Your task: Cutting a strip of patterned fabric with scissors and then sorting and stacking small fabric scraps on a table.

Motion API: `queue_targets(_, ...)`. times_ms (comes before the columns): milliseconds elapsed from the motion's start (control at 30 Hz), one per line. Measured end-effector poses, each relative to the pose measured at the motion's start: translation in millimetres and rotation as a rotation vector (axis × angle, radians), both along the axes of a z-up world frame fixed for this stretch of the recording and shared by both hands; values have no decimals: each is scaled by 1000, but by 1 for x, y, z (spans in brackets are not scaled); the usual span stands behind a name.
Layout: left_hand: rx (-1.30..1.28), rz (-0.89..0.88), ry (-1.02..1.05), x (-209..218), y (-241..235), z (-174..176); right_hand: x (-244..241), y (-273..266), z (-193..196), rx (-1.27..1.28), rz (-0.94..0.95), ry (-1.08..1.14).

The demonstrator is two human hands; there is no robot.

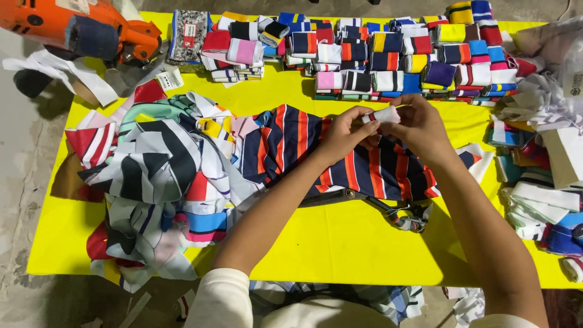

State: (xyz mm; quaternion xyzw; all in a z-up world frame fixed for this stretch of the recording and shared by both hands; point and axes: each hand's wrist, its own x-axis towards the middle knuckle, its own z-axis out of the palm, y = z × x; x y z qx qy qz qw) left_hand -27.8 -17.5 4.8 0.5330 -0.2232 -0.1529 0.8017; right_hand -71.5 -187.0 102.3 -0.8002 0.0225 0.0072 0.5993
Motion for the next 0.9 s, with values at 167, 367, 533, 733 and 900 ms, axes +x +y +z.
queue_targets(167, 20, 48, -50, 2, 2, 6, -8, 12, 26, -287, 60, -47)
queue_targets(367, 73, 48, -94, 3, -2, 4, -14, -13, -1, -694, 328, -528)
queue_targets(533, 23, -9, -87, 0, 2, 8, -11, -10, 11, -583, 301, -368)
queue_targets(733, -8, -65, -59, 3, 2, 5, -7, -13, 14, -424, 229, -154)
queue_targets(900, -29, -97, -43, 3, 5, 8, -7, -19, 10, -201, 181, 54)
